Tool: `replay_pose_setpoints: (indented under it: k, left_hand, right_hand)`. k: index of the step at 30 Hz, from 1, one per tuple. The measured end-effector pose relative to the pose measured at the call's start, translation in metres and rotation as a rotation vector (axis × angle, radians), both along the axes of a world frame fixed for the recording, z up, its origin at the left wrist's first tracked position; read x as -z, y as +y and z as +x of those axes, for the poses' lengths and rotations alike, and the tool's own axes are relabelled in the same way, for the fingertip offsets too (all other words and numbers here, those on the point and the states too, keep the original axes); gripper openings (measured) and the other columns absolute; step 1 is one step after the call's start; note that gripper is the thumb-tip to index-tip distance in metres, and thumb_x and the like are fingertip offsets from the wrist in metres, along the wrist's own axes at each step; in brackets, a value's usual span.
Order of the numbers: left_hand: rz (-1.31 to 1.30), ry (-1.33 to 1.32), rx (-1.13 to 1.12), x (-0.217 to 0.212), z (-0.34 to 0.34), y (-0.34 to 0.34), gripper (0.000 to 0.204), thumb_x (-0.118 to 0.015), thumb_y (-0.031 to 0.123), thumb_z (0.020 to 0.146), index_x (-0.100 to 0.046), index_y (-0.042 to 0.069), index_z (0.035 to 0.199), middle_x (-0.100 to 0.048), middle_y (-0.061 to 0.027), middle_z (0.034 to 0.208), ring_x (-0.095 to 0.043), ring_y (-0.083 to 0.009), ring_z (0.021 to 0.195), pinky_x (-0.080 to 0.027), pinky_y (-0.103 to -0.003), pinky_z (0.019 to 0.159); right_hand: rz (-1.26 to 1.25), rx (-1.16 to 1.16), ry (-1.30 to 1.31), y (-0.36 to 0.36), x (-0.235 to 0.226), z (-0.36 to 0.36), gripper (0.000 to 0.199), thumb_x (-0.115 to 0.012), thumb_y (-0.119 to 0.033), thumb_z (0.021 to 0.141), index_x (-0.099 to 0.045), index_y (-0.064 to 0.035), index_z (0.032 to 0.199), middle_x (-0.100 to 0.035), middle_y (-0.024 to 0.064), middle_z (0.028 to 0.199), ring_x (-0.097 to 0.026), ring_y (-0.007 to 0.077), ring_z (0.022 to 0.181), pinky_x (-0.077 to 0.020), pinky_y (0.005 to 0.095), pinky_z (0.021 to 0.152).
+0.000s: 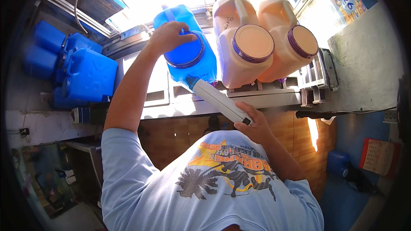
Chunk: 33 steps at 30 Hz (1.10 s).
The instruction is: The person uses a handheld electric pump to fill several large plastic jugs with liquid from a tap. After filling, the person moves the jugs to the floor and then rinses a large transparent bottle under running water in a sink.
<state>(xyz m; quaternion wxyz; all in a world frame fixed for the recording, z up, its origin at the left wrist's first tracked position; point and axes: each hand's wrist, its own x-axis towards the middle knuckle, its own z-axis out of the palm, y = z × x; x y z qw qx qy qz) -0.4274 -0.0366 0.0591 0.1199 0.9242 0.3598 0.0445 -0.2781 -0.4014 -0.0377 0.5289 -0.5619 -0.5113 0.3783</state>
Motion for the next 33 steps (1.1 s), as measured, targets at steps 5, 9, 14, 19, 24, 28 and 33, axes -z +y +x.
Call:
replay_pose_setpoints:
  k: [5, 9, 14, 19, 24, 28, 33]
  left_hand:
    - [0.004, 0.27, -0.182, -0.017, -0.001, -0.002, 0.059, -0.069, 0.063, 0.086, -0.073, 0.011, 0.112, -0.074, -0.013, 0.105, -0.071, -0.0306, 0.097, -0.056, -0.043, 0.085]
    - [0.012, -0.006, 0.008, -0.01, -0.004, -0.006, 0.063, -0.072, 0.062, 0.082, -0.071, 0.012, 0.121, -0.071, -0.0149, 0.115, -0.068, -0.0317, 0.108, -0.053, -0.044, 0.093]
    - [-0.07, 0.023, 0.124, -0.004, -0.006, 0.0, 0.067, -0.074, 0.061, 0.08, -0.068, 0.014, 0.127, -0.068, -0.0161, 0.124, -0.064, -0.033, 0.116, -0.05, -0.044, 0.1]
    - [-0.124, 0.026, 0.058, -0.005, -0.005, 0.002, 0.067, -0.076, 0.061, 0.077, -0.069, 0.015, 0.124, -0.069, -0.0158, 0.121, -0.065, -0.0332, 0.114, -0.051, -0.044, 0.099]
    - [-0.105, 0.009, 0.055, -0.005, -0.004, 0.0, 0.067, -0.076, 0.063, 0.076, -0.07, 0.014, 0.12, -0.069, -0.0162, 0.12, -0.066, -0.0332, 0.113, -0.051, -0.044, 0.097]
    - [-0.112, 0.057, 0.011, -0.01, -0.003, 0.0, 0.067, -0.076, 0.064, 0.076, -0.071, 0.013, 0.119, -0.07, -0.0163, 0.118, -0.067, -0.0339, 0.11, -0.052, -0.044, 0.095]
    - [-0.079, 0.186, -0.084, -0.015, 0.001, 0.003, 0.067, -0.078, 0.061, 0.075, -0.07, 0.014, 0.122, -0.072, -0.0154, 0.114, -0.069, -0.0309, 0.106, -0.055, -0.043, 0.09]
  right_hand:
    - [-0.049, 0.275, 0.127, 0.001, -0.013, 0.006, 0.06, -0.074, -0.007, 0.084, -0.053, -0.0032, 0.14, -0.064, 0.0132, 0.127, -0.061, 0.02, 0.114, -0.0474, 0.0343, 0.099]
    - [-0.025, 0.126, -0.041, 0.004, -0.025, 0.01, 0.06, -0.075, -0.006, 0.084, -0.054, -0.0026, 0.139, -0.064, 0.0145, 0.128, -0.061, 0.0208, 0.116, -0.0478, 0.0342, 0.099]
    - [0.084, -0.022, -0.15, 0.002, -0.022, -0.001, 0.059, -0.075, -0.007, 0.084, -0.054, -0.0024, 0.139, -0.064, 0.0163, 0.129, -0.062, 0.022, 0.116, -0.0477, 0.0346, 0.099]
    - [-0.058, 0.124, 0.052, 0.0, -0.011, -0.006, 0.058, -0.075, -0.008, 0.085, -0.054, -0.0031, 0.139, -0.064, 0.0169, 0.129, -0.062, 0.0228, 0.116, -0.0471, 0.0352, 0.101]
    - [0.003, 0.08, -0.057, 0.001, -0.01, -0.012, 0.058, -0.073, -0.008, 0.085, -0.053, -0.0026, 0.14, -0.063, 0.0168, 0.13, -0.062, 0.0229, 0.115, -0.0475, 0.0354, 0.1]
    - [-0.023, 0.169, -0.038, 0.001, -0.013, -0.014, 0.059, -0.075, -0.01, 0.084, -0.053, -0.0039, 0.139, -0.063, 0.0183, 0.129, -0.064, 0.028, 0.114, -0.0476, 0.0368, 0.1]
    - [0.046, 0.021, -0.208, 0.0, -0.011, -0.012, 0.06, -0.075, -0.008, 0.083, -0.053, -0.0041, 0.139, -0.063, 0.0182, 0.129, -0.064, 0.0278, 0.115, -0.0485, 0.0369, 0.099]
